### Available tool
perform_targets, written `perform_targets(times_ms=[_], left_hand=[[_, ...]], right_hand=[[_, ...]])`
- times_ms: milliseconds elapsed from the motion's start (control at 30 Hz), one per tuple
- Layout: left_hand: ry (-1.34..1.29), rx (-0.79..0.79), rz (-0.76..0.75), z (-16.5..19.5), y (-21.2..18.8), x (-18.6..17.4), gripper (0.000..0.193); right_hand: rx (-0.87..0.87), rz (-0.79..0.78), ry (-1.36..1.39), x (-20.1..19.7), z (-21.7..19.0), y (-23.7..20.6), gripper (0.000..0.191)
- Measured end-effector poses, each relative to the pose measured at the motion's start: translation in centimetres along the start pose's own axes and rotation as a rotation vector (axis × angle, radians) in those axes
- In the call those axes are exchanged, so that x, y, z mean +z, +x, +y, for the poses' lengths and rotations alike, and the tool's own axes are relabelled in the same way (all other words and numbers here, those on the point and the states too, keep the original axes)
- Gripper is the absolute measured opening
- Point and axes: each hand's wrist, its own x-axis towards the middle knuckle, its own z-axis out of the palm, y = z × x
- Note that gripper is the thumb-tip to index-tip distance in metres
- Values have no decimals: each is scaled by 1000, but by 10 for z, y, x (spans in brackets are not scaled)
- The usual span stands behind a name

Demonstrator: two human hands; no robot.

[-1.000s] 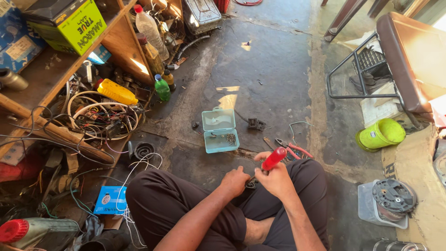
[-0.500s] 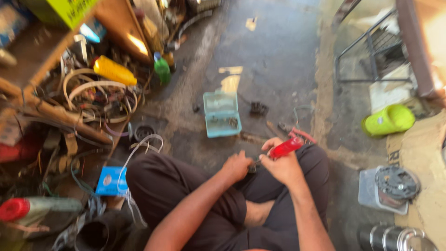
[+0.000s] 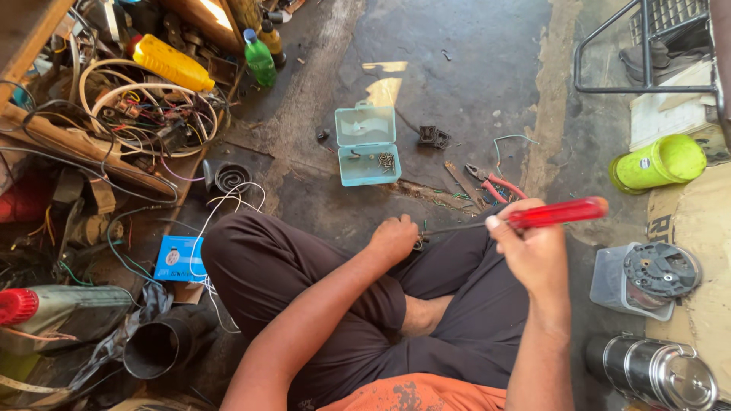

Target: The person sits on the workshop floor and uses a red-handled screwdriver to unscrew and disassemble a small metal carburetor-like component. They manipulate the part with both hands, remove small screws into a plastic parts box, and reposition the component while working on it.

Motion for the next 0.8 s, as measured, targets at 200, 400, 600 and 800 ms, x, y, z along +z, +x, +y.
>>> perform_targets(times_ms=[200,400,600,800], left_hand=[[-347,-269,150,-27,28,-30,34],[-470,-389,38,-44,37,-36,28],[-481,-465,145,-42,38,-36,27],[-411,-699,-190,-16,-1,-26,106]], right_hand=[[-73,32,90,2,-5,-3,19],[-86,19,22,15,3,-2,16],[-121,5,52,20,4,-2,15],[-200,29,-19,25,-5,-6,20]])
